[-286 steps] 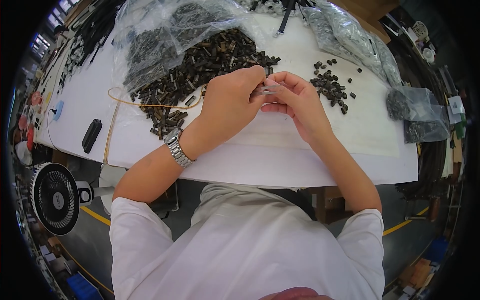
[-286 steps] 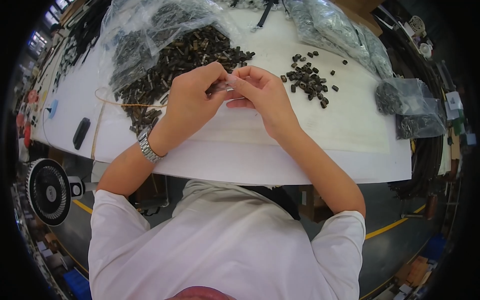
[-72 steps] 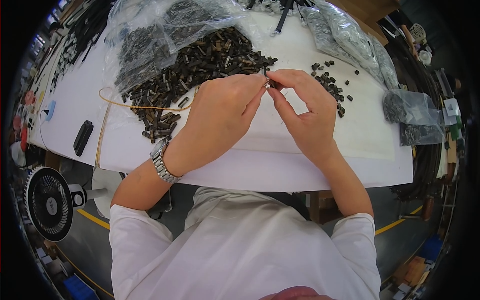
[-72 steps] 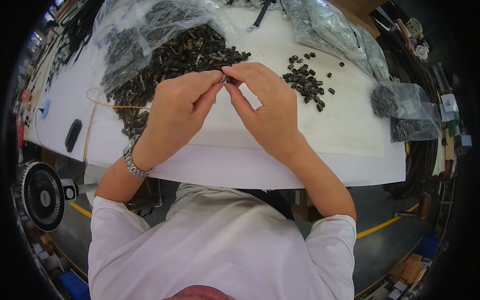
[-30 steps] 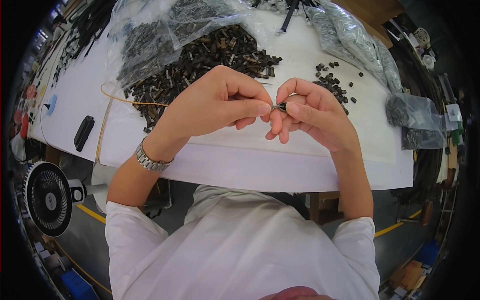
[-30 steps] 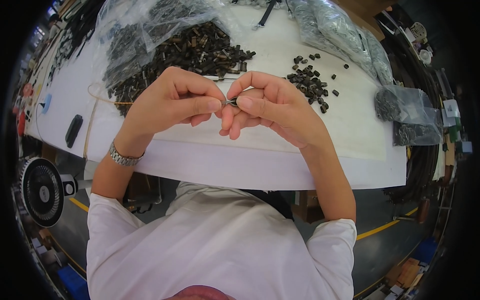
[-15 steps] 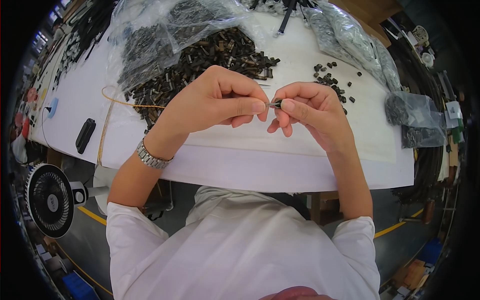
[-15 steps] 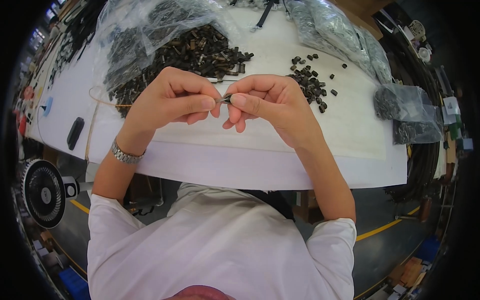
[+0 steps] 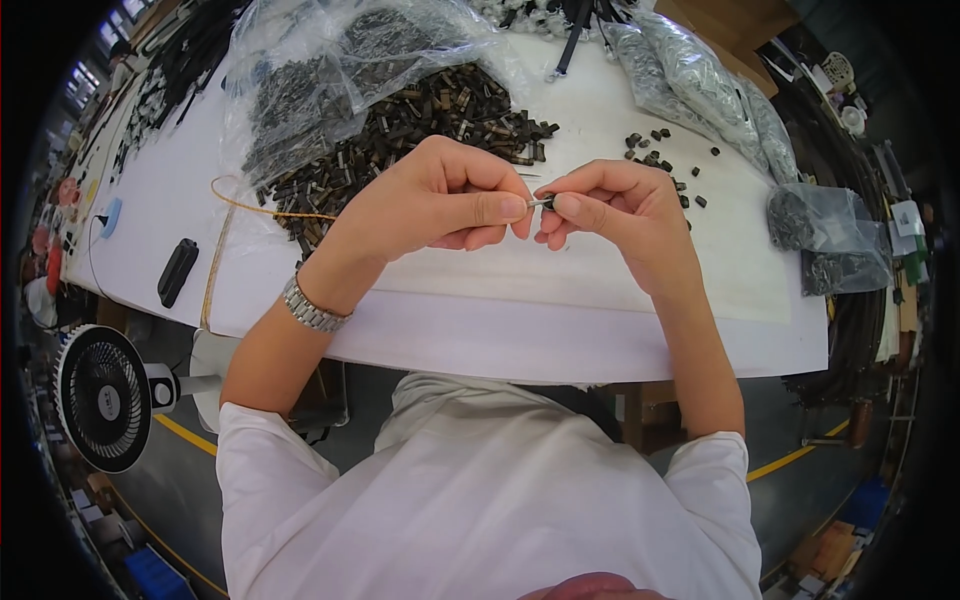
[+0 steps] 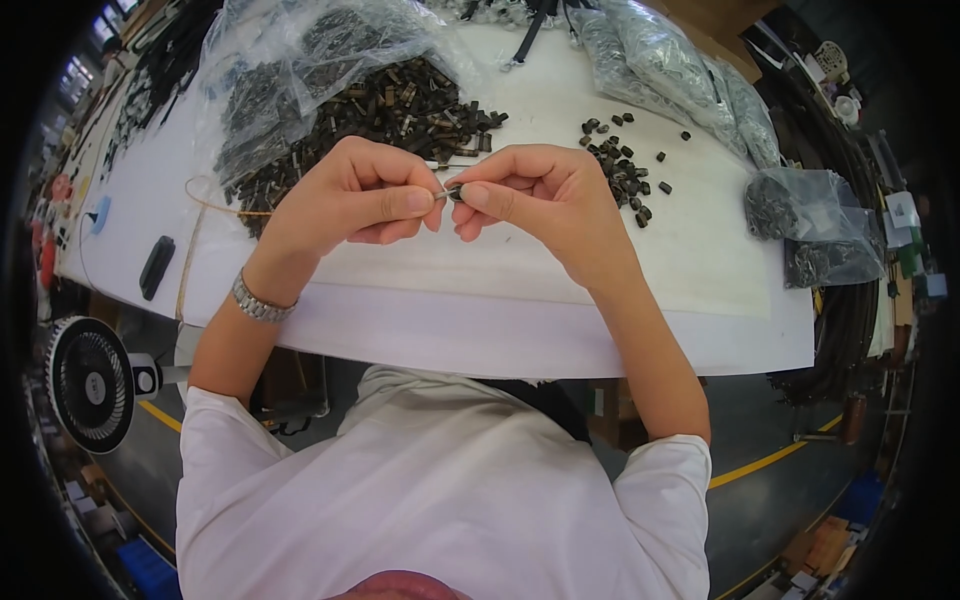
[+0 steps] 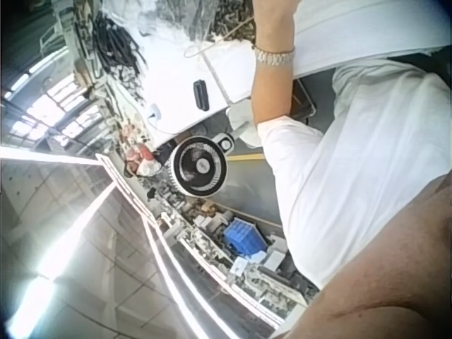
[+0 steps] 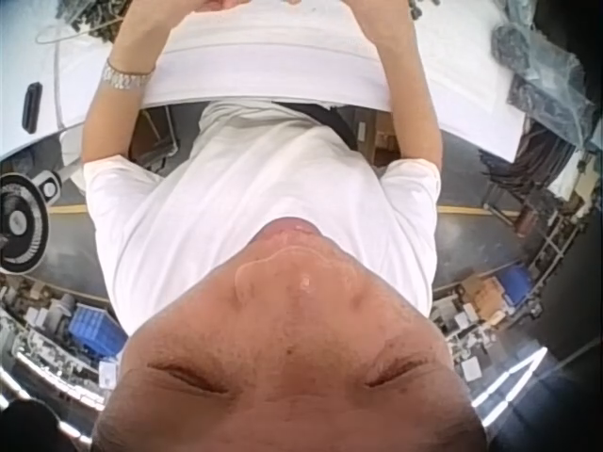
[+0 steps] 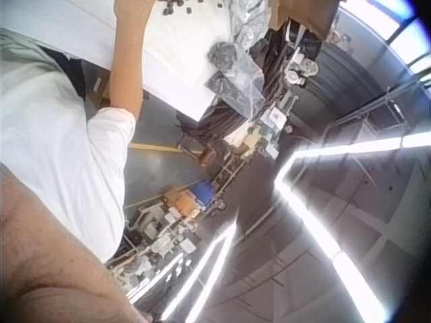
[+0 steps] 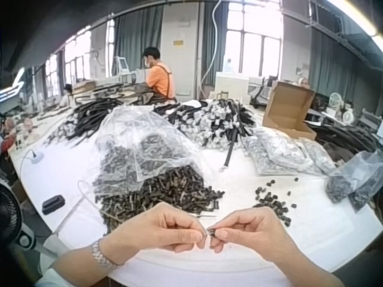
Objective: Assembling small metal buckles and straps into finished leather goods components.
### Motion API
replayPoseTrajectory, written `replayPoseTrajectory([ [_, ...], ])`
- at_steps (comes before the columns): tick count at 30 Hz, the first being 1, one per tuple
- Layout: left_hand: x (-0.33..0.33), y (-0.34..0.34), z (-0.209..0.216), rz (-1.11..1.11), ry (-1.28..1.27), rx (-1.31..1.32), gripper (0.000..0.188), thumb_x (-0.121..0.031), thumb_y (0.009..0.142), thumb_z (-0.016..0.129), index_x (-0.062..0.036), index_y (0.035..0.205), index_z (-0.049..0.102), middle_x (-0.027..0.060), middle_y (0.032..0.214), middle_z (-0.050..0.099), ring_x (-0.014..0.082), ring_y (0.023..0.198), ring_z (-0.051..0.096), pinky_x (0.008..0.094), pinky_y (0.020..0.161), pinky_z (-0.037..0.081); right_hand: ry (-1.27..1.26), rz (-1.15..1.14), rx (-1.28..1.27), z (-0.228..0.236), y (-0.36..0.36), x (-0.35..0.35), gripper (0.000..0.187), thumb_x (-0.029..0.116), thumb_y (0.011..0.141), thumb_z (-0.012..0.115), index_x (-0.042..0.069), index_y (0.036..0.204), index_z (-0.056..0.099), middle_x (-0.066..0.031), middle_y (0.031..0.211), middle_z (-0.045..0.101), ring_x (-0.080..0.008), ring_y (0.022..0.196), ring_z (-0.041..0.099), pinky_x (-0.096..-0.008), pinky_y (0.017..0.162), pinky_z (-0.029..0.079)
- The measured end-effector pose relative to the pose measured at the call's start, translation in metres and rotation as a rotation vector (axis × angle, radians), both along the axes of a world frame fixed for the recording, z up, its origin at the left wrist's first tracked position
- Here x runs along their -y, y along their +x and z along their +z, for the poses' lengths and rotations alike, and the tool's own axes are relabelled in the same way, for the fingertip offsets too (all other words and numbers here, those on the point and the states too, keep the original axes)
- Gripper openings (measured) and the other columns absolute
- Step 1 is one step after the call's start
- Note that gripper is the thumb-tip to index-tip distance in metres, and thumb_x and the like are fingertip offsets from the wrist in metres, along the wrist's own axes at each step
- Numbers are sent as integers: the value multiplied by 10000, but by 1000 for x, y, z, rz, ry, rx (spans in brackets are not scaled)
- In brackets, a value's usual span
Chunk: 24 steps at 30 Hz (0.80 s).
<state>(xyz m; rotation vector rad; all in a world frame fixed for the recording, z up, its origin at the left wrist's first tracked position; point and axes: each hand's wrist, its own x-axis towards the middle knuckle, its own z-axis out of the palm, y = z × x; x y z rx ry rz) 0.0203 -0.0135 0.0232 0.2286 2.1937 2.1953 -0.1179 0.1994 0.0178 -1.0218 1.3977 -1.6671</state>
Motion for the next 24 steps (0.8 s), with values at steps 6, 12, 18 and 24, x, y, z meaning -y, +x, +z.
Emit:
replayPoseTrajectory([
  [6, 2, -1, 2, -33, -44, 40, 234, -226, 997, 704, -11, 920, 753, -37, 620, 571, 6, 520, 433, 196, 451, 265, 2, -48, -79, 4, 11, -1, 192, 47, 989, 700, -84, 1121, 747, -179, 961, 776, -192, 812, 750, -310, 753, 619],
  [12, -2, -2, -5, -93, 172, 17, 261, -219, 1025, 671, 3, 908, 741, -20, 620, 573, 3, 496, 390, 196, 440, 241, -235, 150, 456, -24, 11, 7, 197, 120, 1038, 636, -10, 1151, 731, -101, 902, 750, -133, 759, 686, -274, 686, 556],
  [18, -4, -7, -16, -128, 361, 19, 289, -235, 1058, 649, 9, 929, 732, -3, 629, 589, -5, 478, 374, 178, 428, 234, -196, 72, 415, -27, 12, 11, 183, 134, 1043, 612, 19, 1157, 696, -65, 861, 716, -112, 726, 655, -274, 693, 550],
  [24, -11, -5, 1, 117, -26, -12, 246, -221, 1055, 646, -27, 946, 752, -37, 634, 586, 0, 485, 383, 192, 442, 253, -174, -10, 408, -24, 12, 9, 166, 98, 1029, 601, 11, 1146, 681, -81, 861, 713, -133, 710, 661, -384, 828, 636],
])
